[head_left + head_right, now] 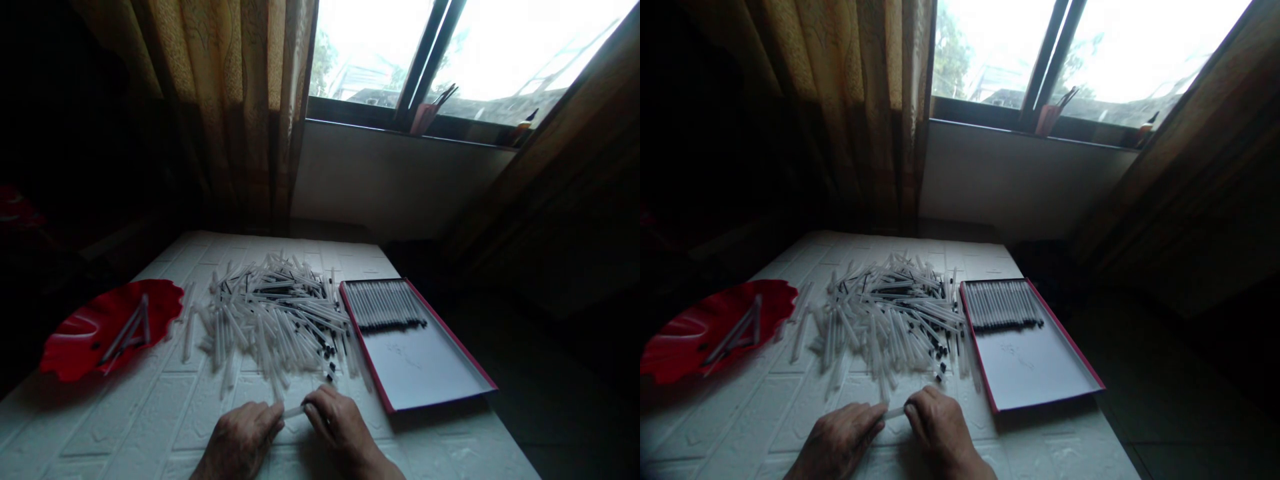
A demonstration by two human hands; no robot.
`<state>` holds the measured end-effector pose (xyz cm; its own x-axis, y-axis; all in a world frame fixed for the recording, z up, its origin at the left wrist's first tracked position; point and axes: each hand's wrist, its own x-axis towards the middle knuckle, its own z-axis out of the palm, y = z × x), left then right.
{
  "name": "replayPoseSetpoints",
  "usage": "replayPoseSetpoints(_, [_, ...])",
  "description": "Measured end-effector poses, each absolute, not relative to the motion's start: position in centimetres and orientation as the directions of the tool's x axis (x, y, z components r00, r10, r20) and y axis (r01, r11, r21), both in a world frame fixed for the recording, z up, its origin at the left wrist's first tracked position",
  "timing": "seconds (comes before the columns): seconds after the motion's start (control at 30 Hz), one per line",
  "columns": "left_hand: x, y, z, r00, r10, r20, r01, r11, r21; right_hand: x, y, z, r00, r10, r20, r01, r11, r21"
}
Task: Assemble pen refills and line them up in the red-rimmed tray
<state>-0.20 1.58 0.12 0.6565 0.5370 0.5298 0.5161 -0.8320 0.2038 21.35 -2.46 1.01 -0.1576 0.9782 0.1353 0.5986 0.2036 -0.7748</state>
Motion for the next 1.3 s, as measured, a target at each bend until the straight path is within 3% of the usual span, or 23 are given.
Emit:
replayPoseSetpoints(0.2, [-0.1,1.6,0.2,0.697,0.515,0.499,0.515,-0.844,0.150,21.2,-2.2,0.1,-0.177,0.974,0.145,0.707,0.228,-0.669])
replayPoseSetpoints(0.43, [-0.1,1.5,0.4,0.727,0.493,0.478,0.498,-0.858,0.126,20.7,-2.3,-0.9,-0.132,0.988,0.080,0.657,0.148,-0.739])
replayPoseSetpoints(0.57, [-0.1,1.4,0.4,0.712,0.506,0.487,0.489,-0.855,0.172,20.5,-2.3,-0.5,-0.109,0.993,0.037,0.643,0.098,-0.759])
replayPoseSetpoints(0.9, [-0.3,1.5,-0.6,0.698,0.538,0.472,0.489,-0.840,0.234,21.1,-3.4,0.4,-0.097,0.985,0.142,0.472,0.171,-0.865])
replayPoseSetpoints(1.17, [0.1,1.4,0.1,0.725,0.508,0.466,0.503,-0.852,0.147,21.1,-2.9,-1.1,-0.086,0.982,0.168,0.640,0.184,-0.746])
replayPoseSetpoints(1.3, [0.1,1.4,0.1,0.724,0.508,0.466,0.499,-0.853,0.155,20.9,-2.5,-1.1,-0.080,0.991,0.108,0.637,0.135,-0.759])
